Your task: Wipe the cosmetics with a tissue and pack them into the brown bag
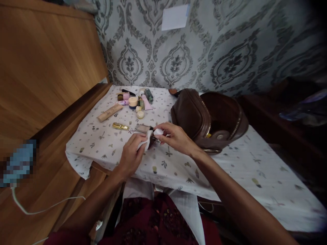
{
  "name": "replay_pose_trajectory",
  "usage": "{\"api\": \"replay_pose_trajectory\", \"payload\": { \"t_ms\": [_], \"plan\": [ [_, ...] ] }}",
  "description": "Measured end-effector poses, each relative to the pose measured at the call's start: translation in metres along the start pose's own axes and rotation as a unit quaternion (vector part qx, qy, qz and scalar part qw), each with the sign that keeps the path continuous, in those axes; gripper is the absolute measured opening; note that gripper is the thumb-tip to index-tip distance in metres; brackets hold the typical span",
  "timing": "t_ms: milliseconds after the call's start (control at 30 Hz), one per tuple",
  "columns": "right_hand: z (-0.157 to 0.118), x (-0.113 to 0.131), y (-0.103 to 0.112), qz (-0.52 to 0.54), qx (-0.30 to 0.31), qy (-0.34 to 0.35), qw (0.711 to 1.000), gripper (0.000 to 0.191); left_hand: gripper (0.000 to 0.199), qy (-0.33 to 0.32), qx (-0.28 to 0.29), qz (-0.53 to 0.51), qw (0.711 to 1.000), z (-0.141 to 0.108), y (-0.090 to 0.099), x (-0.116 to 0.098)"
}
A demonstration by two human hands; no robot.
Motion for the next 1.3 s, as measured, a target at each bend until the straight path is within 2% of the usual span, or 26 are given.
{"api": "replay_pose_trajectory", "payload": {
  "t_ms": [100, 200, 300, 400, 467, 500, 600, 667, 767, 833, 900, 967, 1000, 1200, 1300],
  "plan": [
    [0.000, 0.003, 0.005, -0.047, -0.032, 0.007, 0.998, 0.017, 0.015, -0.038, 0.006, 0.054, 0.998, 0.002, -0.011, -0.015],
    [0.000, -0.001, 0.010, -0.091, -0.064, -0.006, 0.994, 0.017, 0.018, -0.014, 0.056, 0.103, 0.993, -0.008, -0.029, 0.001],
    [0.000, -0.006, 0.013, -0.096, -0.093, -0.021, 0.991, 0.023, 0.017, 0.032, 0.071, 0.049, 0.996, -0.016, -0.028, 0.021],
    [-0.001, -0.009, 0.013, -0.054, -0.137, -0.040, 0.988, 0.025, 0.011, 0.072, -0.010, -0.032, 0.997, -0.010, -0.006, 0.025],
    [-0.001, -0.009, 0.008, -0.017, -0.154, -0.052, 0.987, 0.026, 0.011, 0.070, -0.067, -0.052, 0.994, 0.000, 0.004, 0.017],
    [-0.001, -0.009, 0.003, 0.007, -0.155, -0.058, 0.986, 0.026, 0.015, 0.058, -0.075, -0.048, 0.994, 0.006, 0.003, 0.011],
    [-0.004, -0.004, -0.004, 0.085, -0.163, -0.066, 0.981, 0.027, 0.030, 0.025, -0.031, 0.010, 0.999, 0.019, -0.012, 0.000],
    [-0.009, 0.001, -0.001, 0.126, -0.186, -0.066, 0.972, 0.030, 0.033, 0.041, -0.006, 0.034, 0.999, 0.019, -0.019, 0.007],
    [-0.019, 0.004, 0.010, 0.173, -0.231, -0.059, 0.956, 0.034, 0.031, 0.098, -0.008, -0.061, 0.993, 0.013, -0.018, 0.025],
    [-0.023, 0.005, 0.015, 0.195, -0.257, -0.049, 0.945, 0.035, 0.032, 0.157, -0.022, -0.191, 0.969, 0.009, -0.020, 0.038],
    [-0.027, 0.003, 0.014, 0.215, -0.278, -0.042, 0.935, 0.035, 0.038, 0.227, -0.041, -0.318, 0.920, 0.005, -0.028, 0.049],
    [-0.031, -0.001, 0.008, 0.236, -0.295, -0.040, 0.925, 0.035, 0.045, 0.276, -0.070, -0.394, 0.874, 0.002, -0.035, 0.056],
    [-0.032, -0.004, 0.005, 0.243, -0.298, -0.040, 0.922, 0.034, 0.048, 0.286, -0.086, -0.409, 0.862, 0.002, -0.037, 0.058],
    [-0.047, 0.000, -0.010, 0.239, -0.264, -0.016, 0.934, 0.028, 0.058, 0.296, -0.123, -0.407, 0.855, 0.003, -0.034, 0.067],
    [-0.054, 0.006, -0.012, 0.232, -0.237, 0.006, 0.943, 0.028, 0.055, 0.328, -0.181, -0.422, 0.825, -0.001, -0.030, 0.075]
  ]
}}
Point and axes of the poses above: each hand's wrist, its own z-axis towards the middle knuckle, its own y-axis out of the back of the hand, x = y × z, the point moved 9 cm from there along z, towards the middle knuckle, and after that the axes turned 5 degrees about x, right-handed, at the moved point
